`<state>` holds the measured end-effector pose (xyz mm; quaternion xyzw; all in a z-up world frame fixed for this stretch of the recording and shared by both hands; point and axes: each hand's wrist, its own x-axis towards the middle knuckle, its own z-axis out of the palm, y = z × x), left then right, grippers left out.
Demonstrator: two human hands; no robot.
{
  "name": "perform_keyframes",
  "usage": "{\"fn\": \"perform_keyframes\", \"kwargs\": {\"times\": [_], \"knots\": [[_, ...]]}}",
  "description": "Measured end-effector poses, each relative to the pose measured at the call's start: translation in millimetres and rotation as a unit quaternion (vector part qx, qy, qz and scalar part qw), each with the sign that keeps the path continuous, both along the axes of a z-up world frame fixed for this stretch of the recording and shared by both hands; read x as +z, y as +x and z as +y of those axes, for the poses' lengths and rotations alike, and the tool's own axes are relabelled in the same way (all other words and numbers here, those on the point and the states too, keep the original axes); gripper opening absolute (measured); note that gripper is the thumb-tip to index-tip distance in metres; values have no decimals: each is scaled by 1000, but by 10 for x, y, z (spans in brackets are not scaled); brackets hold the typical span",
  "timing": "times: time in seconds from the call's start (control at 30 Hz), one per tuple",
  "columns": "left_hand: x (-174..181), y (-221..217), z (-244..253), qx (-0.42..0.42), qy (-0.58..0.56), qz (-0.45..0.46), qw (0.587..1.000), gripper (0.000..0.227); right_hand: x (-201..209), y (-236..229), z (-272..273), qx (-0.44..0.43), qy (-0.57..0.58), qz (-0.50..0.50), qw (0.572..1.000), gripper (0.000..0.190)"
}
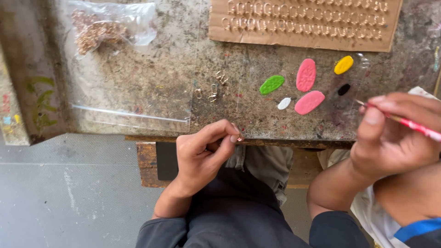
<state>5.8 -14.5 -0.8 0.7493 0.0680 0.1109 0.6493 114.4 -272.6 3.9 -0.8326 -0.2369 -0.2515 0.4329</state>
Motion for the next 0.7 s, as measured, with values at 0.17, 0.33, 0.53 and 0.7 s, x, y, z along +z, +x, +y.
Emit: {"fn": "perform_keyframes", "kwargs": {"times": [0.17,0.33,0.53,0.7], "knots": [[-19,-42,27,-3,27,13,1000,8,156,-274,416,235,81,119,961,14],[-13,-55,46,-12,31,26,999,8,356,-442,851,256,37,187,948,10],[-33,-52,50,-21,31,25,999,8,340,-496,886,227,-1,194,954,9],[-37,-52,46,-24,26,28,999,8,361,-512,879,221,-27,189,956,10]]}}
